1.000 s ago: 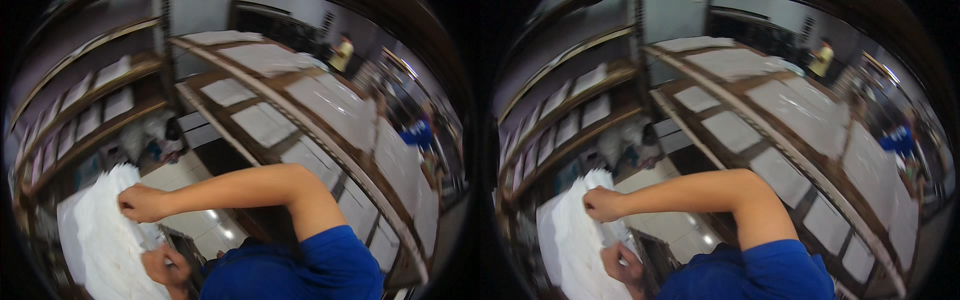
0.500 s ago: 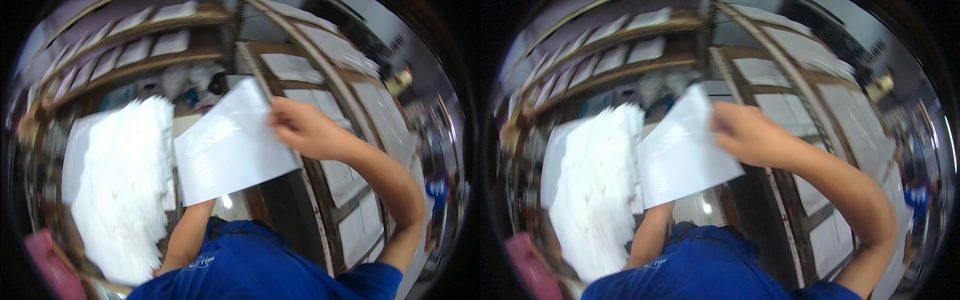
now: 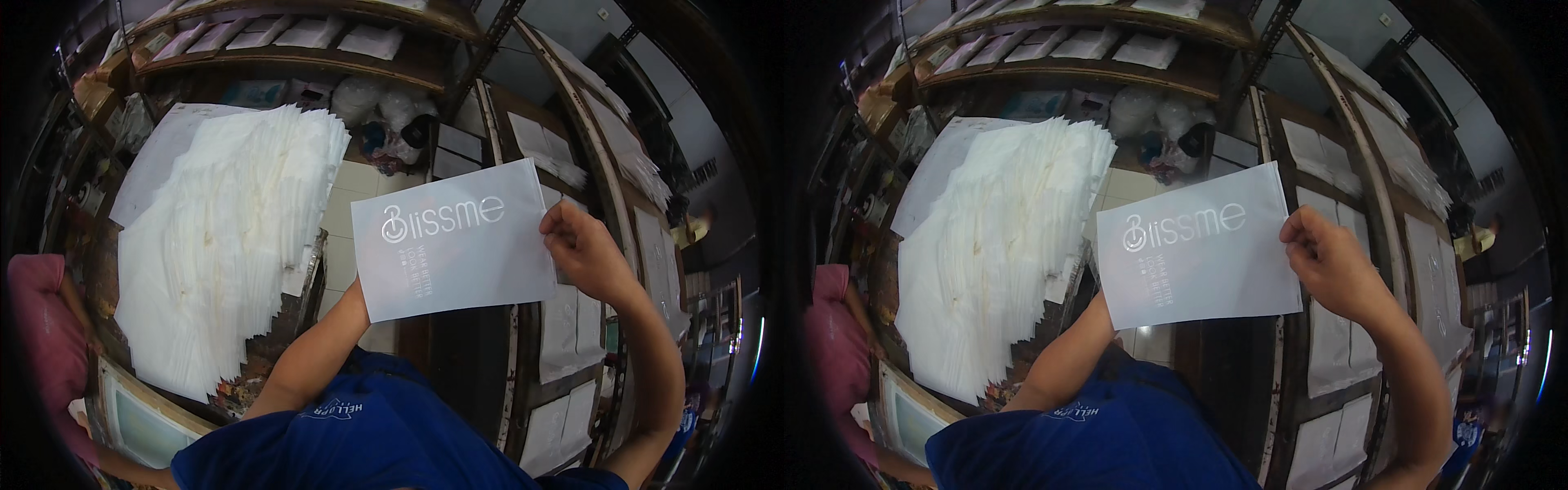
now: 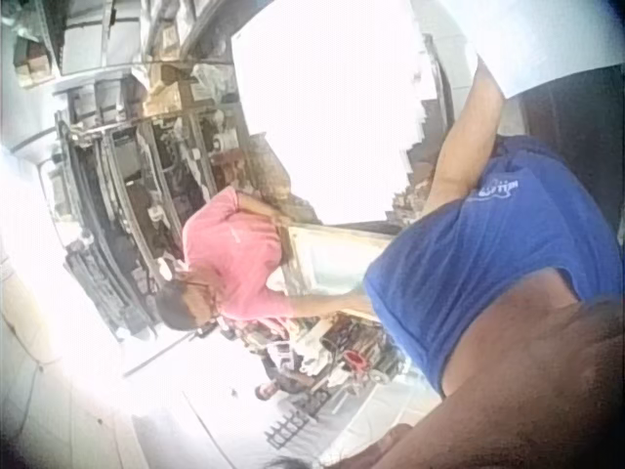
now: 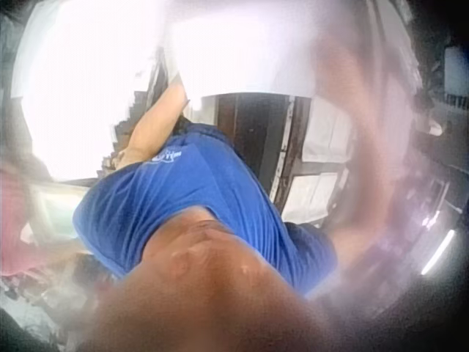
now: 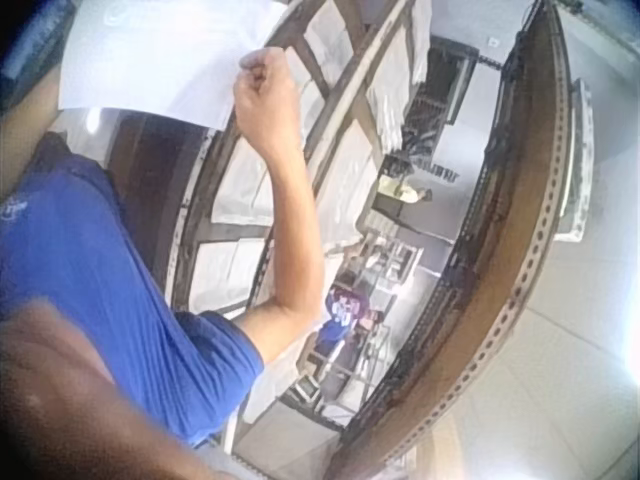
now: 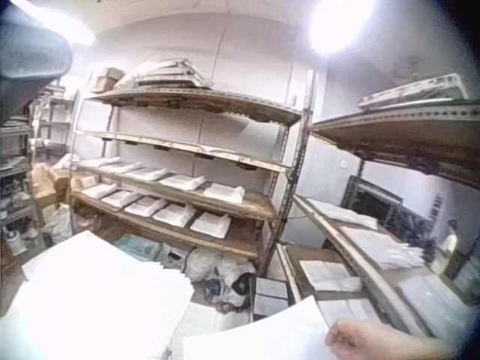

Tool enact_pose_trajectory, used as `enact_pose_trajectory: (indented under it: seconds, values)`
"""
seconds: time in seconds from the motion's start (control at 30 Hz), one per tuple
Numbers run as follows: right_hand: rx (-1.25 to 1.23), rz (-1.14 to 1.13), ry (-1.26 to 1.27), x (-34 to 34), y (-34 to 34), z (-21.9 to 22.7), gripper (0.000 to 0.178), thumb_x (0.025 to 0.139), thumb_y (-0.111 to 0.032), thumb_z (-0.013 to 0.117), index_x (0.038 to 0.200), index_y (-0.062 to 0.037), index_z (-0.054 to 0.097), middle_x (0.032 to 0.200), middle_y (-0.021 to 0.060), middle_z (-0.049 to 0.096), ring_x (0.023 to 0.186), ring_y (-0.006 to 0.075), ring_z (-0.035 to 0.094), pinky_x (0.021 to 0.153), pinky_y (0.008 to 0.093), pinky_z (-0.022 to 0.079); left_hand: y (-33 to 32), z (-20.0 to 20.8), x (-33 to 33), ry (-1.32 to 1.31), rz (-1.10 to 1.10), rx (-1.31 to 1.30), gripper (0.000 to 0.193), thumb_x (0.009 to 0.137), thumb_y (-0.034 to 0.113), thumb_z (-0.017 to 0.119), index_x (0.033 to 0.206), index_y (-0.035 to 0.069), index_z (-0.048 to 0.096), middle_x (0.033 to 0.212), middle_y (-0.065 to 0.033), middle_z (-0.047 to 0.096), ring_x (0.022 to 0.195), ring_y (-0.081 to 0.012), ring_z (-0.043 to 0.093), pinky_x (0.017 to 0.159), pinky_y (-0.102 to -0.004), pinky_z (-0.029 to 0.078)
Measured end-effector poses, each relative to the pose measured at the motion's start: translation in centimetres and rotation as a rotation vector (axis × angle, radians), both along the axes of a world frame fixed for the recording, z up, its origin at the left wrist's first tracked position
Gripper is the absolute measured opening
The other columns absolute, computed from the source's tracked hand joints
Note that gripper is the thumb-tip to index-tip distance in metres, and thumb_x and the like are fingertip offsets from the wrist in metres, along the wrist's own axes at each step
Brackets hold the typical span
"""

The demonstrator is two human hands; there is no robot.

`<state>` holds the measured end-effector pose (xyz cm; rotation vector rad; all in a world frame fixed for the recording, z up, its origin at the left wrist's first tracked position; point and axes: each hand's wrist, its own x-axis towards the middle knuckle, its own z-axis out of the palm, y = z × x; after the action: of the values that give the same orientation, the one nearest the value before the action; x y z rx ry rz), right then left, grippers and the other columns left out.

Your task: The person repeatedly picks up white paper sheets from a table and places them onto a nearby metal shelf. The person handles the sheets one at a time, moving between the table and the shelf throughout the clip.

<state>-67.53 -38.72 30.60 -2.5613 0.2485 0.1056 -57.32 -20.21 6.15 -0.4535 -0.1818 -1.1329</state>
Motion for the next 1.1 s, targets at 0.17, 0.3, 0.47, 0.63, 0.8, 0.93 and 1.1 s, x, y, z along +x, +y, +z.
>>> enact_pose_trajectory:
  seconds: [0.17,0.3,0.47,0.63,0.8,0.93,1.1]
  values:
    - [-0.007,-0.062,0.033,-1.5,-0.2,1.3,0.009,0.085,0.002,0.052,0.094,0.0006,0.052,0.077,0.006,0.055,0.074,0.0124,0.055,0.07,0.0279,0.046,-0.7,1.1,-0.6,0.005,0.016,0.131,0.052,0.099,0.041,0.031,0.137,0.008,0.043,0.136,-0.0145,0.048,0.121,-0.032,0.051,0.099,-0.0438,0.044]
    - [0.031,-0.118,-0.013,-3.6,-1.3,2.5,0.012,0.085,0.001,0.051,0.097,-0.0008,0.051,0.082,0.0055,0.054,0.076,0.0106,0.054,0.068,0.0269,0.045,-2.1,0.5,-0.7,-0.218,0.201,0.512,0.053,0.097,0.044,0.034,0.133,0.007,0.047,0.134,-0.0163,0.05,0.122,-0.0315,0.05,0.1,-0.0455,0.044]
    - [0.038,-0.355,-0.079,-10.2,-3.1,7.9,0.019,0.086,-0.003,0.049,0.105,-0.0039,0.05,0.086,0.0031,0.053,0.075,0.009,0.051,0.066,0.0241,0.044,-5.1,0.8,-1.3,-0.157,0.131,0.373,0.054,0.098,0.044,0.036,0.127,0.002,0.05,0.136,-0.0213,0.046,0.13,-0.0327,0.041,0.108,-0.0475,0.032]
    - [-0.026,-0.79,-0.357,-23.9,-4.5,13.9,0.021,0.085,-0.01,0.056,0.106,-0.0083,0.053,0.086,-0.0042,0.053,0.065,0.0008,0.041,0.055,0.0181,0.033,-5.7,-1.3,-1.9,-0.158,0.152,0.578,0.051,0.098,0.041,0.04,0.127,0.0,0.048,0.137,-0.0216,0.044,0.13,-0.0328,0.04,0.107,-0.0456,0.033]
    - [-0.209,-1.295,-0.586,-36.7,-3.1,13.5,0.021,0.084,-0.012,0.055,0.104,-0.0076,0.054,0.074,-0.0052,0.048,0.052,0.0016,0.035,0.044,0.0181,0.025,-5.6,-2.6,-2.7,-0.195,0.142,0.81,0.047,0.1,0.038,0.038,0.118,-0.001,0.054,0.123,-0.0177,0.054,0.115,-0.0272,0.052,0.099,-0.0403,0.042]
    - [-0.211,-1.508,-0.483,-43.2,-0.8,10.8,0.02,0.084,-0.009,0.056,0.104,-0.0059,0.053,0.067,-0.0037,0.046,0.052,0.0032,0.039,0.044,0.0199,0.028,-6.1,-4.1,-3.0,-0.282,0.103,0.842,0.042,0.1,0.036,0.04,0.112,0.0,0.058,0.112,-0.0139,0.059,0.103,-0.0239,0.057,0.091,-0.0366,0.048]
    - [-0.137,-1.5,-0.337,-46.1,-0.4,6.8,0.019,0.085,-0.009,0.054,0.103,-0.0042,0.051,0.061,-0.0015,0.045,0.052,0.006,0.043,0.047,0.0229,0.032,-6.5,-4.1,-2.8,-0.359,0.097,0.854,0.039,0.099,0.034,0.042,0.109,0.0,0.059,0.102,-0.0117,0.063,0.094,-0.0207,0.06,0.086,-0.0343,0.05]
